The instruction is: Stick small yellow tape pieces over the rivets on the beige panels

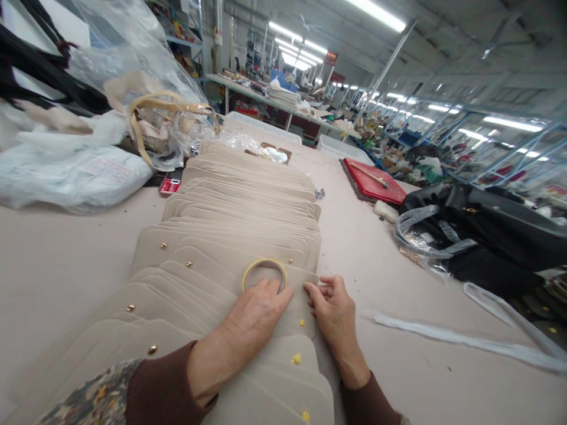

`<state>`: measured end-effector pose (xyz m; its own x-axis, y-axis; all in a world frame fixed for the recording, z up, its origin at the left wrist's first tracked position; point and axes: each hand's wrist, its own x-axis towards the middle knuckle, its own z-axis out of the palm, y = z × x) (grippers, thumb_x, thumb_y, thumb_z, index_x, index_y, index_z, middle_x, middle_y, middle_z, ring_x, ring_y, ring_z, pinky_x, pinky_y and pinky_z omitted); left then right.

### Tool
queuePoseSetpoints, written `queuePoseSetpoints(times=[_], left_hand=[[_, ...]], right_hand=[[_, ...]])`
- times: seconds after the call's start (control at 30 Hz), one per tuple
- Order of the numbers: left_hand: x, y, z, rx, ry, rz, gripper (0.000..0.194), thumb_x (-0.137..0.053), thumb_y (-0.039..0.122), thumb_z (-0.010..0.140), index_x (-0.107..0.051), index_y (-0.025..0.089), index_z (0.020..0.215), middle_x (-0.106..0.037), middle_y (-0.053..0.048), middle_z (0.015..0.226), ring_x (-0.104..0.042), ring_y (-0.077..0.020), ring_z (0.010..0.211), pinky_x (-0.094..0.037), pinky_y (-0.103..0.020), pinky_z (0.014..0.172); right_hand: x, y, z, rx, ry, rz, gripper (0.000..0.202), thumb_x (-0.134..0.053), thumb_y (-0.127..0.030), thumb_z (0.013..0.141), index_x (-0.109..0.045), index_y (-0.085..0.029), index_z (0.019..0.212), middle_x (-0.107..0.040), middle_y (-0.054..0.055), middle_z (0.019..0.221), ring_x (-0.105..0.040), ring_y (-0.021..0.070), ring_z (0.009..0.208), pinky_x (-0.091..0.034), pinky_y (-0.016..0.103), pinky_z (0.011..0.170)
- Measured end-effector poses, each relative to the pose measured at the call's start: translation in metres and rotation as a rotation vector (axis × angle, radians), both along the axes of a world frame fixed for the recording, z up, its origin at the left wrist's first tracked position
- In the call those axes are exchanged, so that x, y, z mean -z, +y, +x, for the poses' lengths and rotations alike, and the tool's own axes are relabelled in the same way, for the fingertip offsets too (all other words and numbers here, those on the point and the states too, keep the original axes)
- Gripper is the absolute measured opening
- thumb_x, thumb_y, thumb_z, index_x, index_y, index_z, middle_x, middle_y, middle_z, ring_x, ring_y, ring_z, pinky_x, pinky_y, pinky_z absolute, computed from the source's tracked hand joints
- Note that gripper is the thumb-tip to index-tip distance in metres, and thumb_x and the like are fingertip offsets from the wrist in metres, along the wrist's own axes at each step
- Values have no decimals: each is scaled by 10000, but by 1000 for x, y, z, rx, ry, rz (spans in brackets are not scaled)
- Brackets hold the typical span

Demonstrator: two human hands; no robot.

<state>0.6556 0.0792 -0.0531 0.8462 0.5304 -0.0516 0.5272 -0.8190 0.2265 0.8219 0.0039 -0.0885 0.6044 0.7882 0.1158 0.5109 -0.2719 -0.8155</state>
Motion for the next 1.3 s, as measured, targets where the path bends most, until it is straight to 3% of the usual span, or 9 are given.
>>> queuePoseSetpoints(times=[0.1, 0.27, 0.53, 0.7, 0.9, 1.0, 1.13, 1.3], left_hand=[[-1, 1, -1, 0, 6, -4, 212, -391, 54, 912, -558, 177, 958, -605, -69, 905, -587, -243, 859, -527, -360, 715], [-5, 0, -2, 11, 3, -15, 215, -387, 54, 917, -561, 172, 962, -614, -76, 929, -591, -253, 869, -527, -390, 748], [-1, 2, -4, 19, -17, 24, 191, -407, 65, 909, -555, 175, 959, -608, -73, 904, -579, -244, 850, -487, -354, 708], [-4, 5, -12, 25, -50, 81, 158, -429, 72, 898, -547, 176, 923, -607, -66, 873, -559, -256, 820, -452, -428, 773], [-11, 15, -25, 18, -98, 59, 143, -451, 52, 897, -532, 171, 891, -586, -57, 893, -526, -230, 817, -442, -364, 733], [-10, 26, -30, -38, -162, 145, 139, -425, 100, 941, -531, 173, 888, -574, -55, 883, -512, -234, 842, -436, -364, 744], [-10, 35, -33, -74, -129, 192, 141, -433, 98, 939, -544, 170, 892, -586, -57, 881, -513, -237, 851, -434, -369, 756], [-10, 31, -29, -60, -64, 188, 123, -451, 112, 929, -559, 170, 909, -604, -58, 900, -525, -239, 867, -428, -388, 789]], right_hand=[[1, -8, 0, -67, -23, -14, 260, -586, -436, 854, -644, -191, 789, -685, 23, 663, -632, 166, 588, -503, 259, 573], [0, -9, -4, -96, -185, 56, 234, -564, -363, 865, -710, -190, 809, -728, 53, 784, -654, 181, 708, -506, 286, 700], [-4, 5, -7, -102, -129, 68, 252, -534, -354, 874, -698, -185, 787, -714, 34, 742, -638, 167, 671, -490, 264, 661], [-7, 1, -8, -240, -175, 11, 180, -585, -286, 840, -684, -190, 724, -677, 16, 699, -611, 156, 655, -449, 258, 646], [-11, -8, -11, -366, -217, -66, 123, -627, -218, 817, -680, -204, 707, -654, -7, 678, -593, 133, 626, -416, 243, 607], [-14, -8, -9, -302, -178, 14, 124, -607, -263, 854, -682, -200, 778, -652, 3, 706, -590, 137, 638, -435, 241, 604], [-18, 5, -12, -243, -307, 132, 137, -569, -265, 878, -651, -183, 951, -632, 15, 769, -571, 142, 654, -457, 253, 635], [-21, 33, -31, -213, -470, 45, 229, -612, -237, 811, -592, -167, 1028, -648, 42, 861, -622, 178, 753, -479, 282, 696]])
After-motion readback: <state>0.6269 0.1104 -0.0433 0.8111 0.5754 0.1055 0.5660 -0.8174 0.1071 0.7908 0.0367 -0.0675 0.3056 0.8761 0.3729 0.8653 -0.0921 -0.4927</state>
